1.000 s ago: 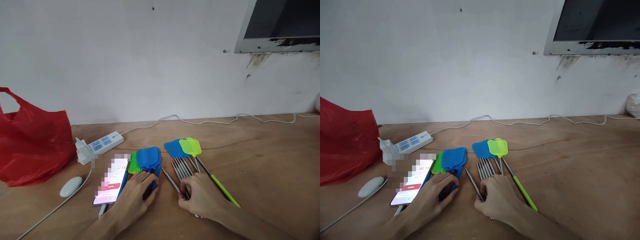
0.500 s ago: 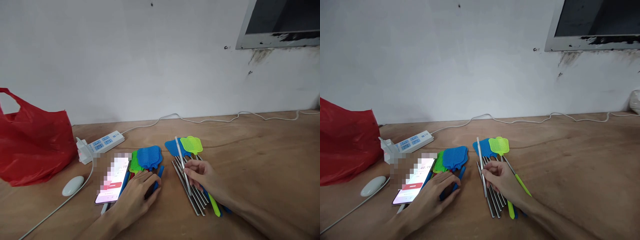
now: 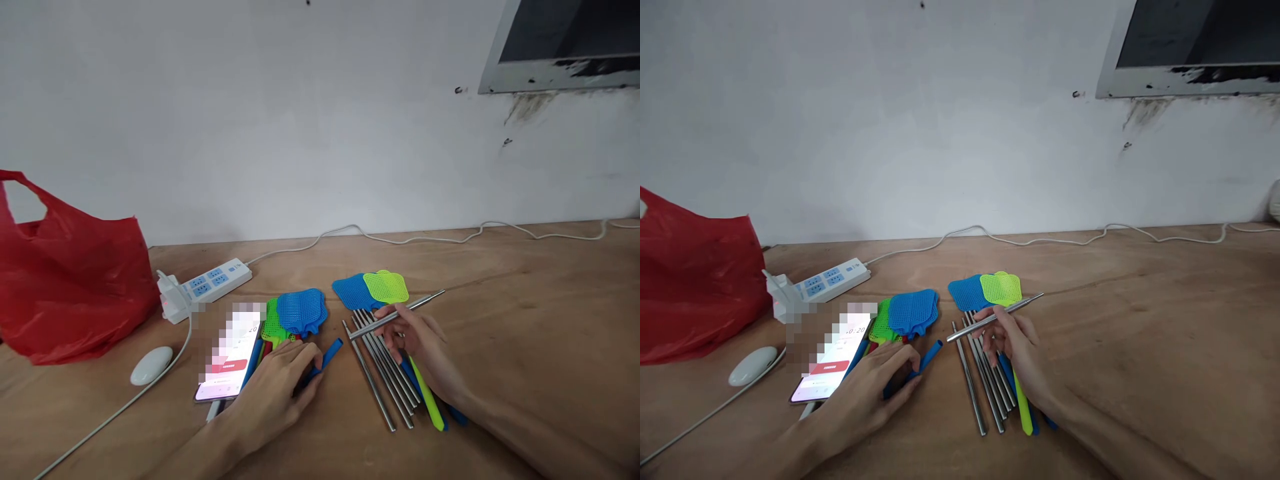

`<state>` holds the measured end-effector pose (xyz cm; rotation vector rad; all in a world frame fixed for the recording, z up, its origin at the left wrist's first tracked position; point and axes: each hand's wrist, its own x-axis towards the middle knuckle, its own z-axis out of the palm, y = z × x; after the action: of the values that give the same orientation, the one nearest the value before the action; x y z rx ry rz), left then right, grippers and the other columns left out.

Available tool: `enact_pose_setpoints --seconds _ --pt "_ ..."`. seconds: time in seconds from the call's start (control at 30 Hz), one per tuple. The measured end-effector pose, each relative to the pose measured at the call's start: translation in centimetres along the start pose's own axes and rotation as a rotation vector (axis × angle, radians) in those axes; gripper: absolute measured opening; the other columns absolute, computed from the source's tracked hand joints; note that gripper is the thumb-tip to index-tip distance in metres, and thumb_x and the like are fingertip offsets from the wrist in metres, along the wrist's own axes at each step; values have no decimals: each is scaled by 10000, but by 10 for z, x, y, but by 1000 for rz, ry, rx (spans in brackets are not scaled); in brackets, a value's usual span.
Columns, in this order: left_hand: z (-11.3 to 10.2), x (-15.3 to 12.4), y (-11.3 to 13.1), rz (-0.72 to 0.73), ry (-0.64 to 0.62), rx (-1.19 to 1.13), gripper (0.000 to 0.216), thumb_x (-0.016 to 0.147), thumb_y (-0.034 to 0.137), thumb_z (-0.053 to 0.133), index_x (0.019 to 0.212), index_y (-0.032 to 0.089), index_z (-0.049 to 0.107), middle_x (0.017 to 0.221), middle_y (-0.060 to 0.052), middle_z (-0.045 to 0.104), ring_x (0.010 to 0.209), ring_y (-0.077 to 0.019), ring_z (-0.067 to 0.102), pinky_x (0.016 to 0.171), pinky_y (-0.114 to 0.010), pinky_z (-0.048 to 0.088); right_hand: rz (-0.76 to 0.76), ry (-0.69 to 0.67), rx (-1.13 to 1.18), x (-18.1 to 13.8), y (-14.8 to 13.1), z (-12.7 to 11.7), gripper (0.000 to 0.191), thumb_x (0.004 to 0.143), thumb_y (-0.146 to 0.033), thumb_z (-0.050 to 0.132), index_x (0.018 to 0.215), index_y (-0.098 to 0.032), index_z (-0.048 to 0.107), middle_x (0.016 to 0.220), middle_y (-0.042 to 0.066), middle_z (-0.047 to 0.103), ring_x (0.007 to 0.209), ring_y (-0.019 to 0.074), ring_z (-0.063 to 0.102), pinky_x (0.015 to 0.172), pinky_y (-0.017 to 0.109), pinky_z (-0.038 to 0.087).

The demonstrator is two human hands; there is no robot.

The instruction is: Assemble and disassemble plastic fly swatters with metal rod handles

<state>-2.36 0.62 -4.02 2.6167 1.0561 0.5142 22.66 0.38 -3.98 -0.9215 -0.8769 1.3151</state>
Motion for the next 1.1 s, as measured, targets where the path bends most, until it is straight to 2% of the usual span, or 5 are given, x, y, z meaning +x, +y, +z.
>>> enact_pose_setpoints --seconds 0.2,0.37,0.7,0.97,1.1 --pt "-2 1 2 16 0 -1 73 954 178 456 925 241 478 894 -13 629 804 -211 586 700 -317 431 -89 42 -39 -1 2 0 403 728 -546 794 832 -202 612 654 18 676 516 123 558 376 178 432" --pt "0 0 0 29 12 -18 83 960 163 465 950 243 486 915 -7 630 823 -203 592 720 -311 441 -87 -5 -136 -2 2 -1 415 714 -530 814 841 -181 629 665 27 680 524 124 565 380 183 442" --pt "0 0 2 65 70 -41 90 992 172 446 957 243 488 918 -4 630 831 -193 597 717 -299 452 -83 31 -93 0 9 -9 347 765 -480 796 854 -190 628 659 6 674 507 106 557 400 179 427" --pt "1 -2 -1 78 85 -68 97 998 165 454 976 241 511 937 -12 639 852 -193 601 736 -305 463 -108 -68 -154 0 -5 -8 344 754 -492 799 798 -183 653 640 12 669 535 113 572 424 183 444" --pt "1 -3 0 125 90 -68 95 1004 164 467 990 243 519 929 -8 644 832 -186 595 731 -303 460 -43 -157 -238 -5 -8 -4 357 728 -506 811 775 -180 673 623 0 646 549 116 576 447 194 463"
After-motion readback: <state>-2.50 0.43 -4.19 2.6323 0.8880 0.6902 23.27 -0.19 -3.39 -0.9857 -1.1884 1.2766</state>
